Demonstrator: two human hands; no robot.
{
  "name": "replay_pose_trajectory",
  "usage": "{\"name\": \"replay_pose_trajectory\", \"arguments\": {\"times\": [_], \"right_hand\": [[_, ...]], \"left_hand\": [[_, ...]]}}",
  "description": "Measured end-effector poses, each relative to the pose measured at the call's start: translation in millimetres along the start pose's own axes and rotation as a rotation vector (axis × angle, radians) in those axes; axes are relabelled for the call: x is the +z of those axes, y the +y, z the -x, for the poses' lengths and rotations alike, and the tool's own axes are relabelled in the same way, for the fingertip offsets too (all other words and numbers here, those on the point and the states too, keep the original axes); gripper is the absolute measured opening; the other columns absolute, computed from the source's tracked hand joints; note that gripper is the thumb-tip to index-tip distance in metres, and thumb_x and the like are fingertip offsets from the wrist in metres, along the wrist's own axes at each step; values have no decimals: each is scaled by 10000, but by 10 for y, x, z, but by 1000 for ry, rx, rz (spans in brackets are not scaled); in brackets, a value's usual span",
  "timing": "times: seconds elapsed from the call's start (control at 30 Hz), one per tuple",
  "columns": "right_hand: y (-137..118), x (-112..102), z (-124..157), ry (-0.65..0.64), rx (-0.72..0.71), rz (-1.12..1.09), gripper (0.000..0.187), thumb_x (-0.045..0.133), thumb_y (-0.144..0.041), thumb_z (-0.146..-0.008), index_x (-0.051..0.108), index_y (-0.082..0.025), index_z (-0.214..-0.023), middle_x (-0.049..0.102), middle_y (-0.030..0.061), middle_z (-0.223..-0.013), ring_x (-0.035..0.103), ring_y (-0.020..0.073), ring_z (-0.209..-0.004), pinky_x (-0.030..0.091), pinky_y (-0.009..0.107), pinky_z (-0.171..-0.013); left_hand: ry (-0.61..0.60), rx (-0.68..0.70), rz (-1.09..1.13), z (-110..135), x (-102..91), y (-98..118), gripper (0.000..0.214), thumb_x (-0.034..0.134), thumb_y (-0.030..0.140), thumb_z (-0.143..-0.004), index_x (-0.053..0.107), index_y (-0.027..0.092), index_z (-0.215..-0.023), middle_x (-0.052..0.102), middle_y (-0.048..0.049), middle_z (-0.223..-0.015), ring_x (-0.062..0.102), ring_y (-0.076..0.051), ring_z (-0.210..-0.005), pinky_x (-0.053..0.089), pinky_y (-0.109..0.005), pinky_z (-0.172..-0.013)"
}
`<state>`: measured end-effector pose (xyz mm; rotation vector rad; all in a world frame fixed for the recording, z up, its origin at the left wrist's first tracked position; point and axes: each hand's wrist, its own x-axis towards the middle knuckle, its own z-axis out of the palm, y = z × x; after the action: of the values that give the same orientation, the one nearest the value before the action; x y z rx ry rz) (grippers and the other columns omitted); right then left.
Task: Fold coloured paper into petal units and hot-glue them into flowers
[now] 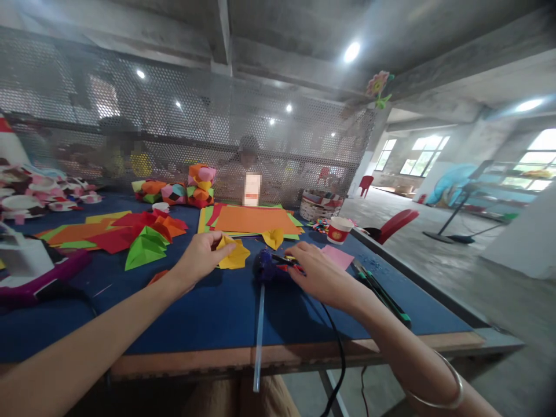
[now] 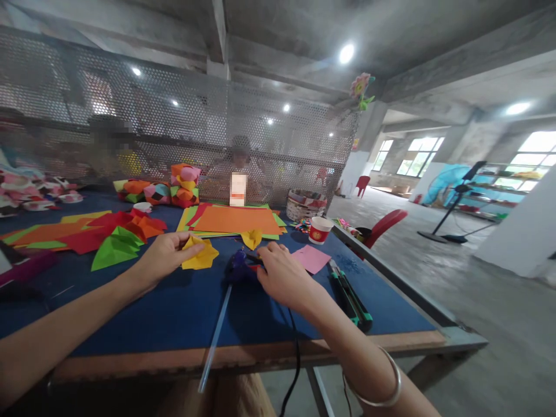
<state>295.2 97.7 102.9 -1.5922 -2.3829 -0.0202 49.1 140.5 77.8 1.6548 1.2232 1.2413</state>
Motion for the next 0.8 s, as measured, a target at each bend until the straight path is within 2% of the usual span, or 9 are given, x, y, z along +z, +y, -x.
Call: {"name": "replay_pose_trajectory", "arguments": {"times": [0.07,0.13,0.23,0.33,0.47,0.57,0.63,0.7,0.8], "right_hand": [[13,-6,69,-130,44,28,340,462,-133,-956,651,-75,-1232,682,210,-1176,646,319,-1116,475,441,-961],[-9,8,105,-166,27,21,409,434,-124,-951,603,-87,-1322,674,206,-1237,629,311,-1178,455,430,-996],[-75,47,101,-192,-2,34,520,504,-114,-880,541,-83,-1398,626,209,-1344,575,320,-1276,414,419,-1054],[-139,112,57,-206,57,74,482,540,-135,-847,583,-76,-1323,635,214,-1302,597,336,-1234,434,411,-1005],[-175,202,-1,-166,121,84,383,556,-141,-842,615,-106,-1219,680,172,-1189,648,309,-1120,446,359,-880],[-157,204,-48,-94,155,39,312,600,-186,-853,610,-135,-1161,714,140,-1106,673,285,-1010,419,323,-766],[-124,174,-110,10,141,-41,234,600,-225,-877,610,-144,-1096,723,121,-1001,673,256,-898,395,309,-698],[-83,139,-212,146,88,-183,160,562,-276,-918,617,-156,-1007,705,91,-882,645,219,-783,388,302,-650],[-51,130,-408,311,-47,-461,236,552,-406,-931,643,-188,-917,653,34,-768,595,178,-695,422,292,-617]], "left_hand": [[4,3,-3,-3,0,3,351,760,502,-635,694,174,-737,698,-16,-682,597,-162,-618,425,-247,-568],[0,-3,17,-2,1,9,344,761,493,-630,693,174,-740,706,-17,-693,607,-164,-628,434,-247,-575],[-6,-11,33,-1,3,5,347,751,488,-633,698,170,-759,704,-16,-696,609,-160,-631,435,-246,-581],[-1,2,21,-11,-1,-23,352,741,496,-642,697,168,-763,702,-19,-702,605,-162,-632,431,-251,-585],[2,16,1,-30,-22,-57,368,742,506,-646,699,165,-777,718,-32,-735,616,-174,-656,447,-264,-605],[12,26,-8,-34,-44,-57,360,738,507,-662,697,167,-774,714,-27,-726,617,-170,-645,453,-263,-604],[25,32,-12,-34,-56,-56,352,734,504,-677,698,169,-780,721,-31,-736,628,-174,-654,458,-262,-601],[43,44,-28,-39,-62,-60,337,725,495,-691,702,169,-774,729,-38,-742,641,-182,-667,465,-264,-606],[50,49,-52,-58,-63,-77,297,726,454,-681,718,171,-770,739,-39,-737,658,-196,-684,481,-273,-628]]}}
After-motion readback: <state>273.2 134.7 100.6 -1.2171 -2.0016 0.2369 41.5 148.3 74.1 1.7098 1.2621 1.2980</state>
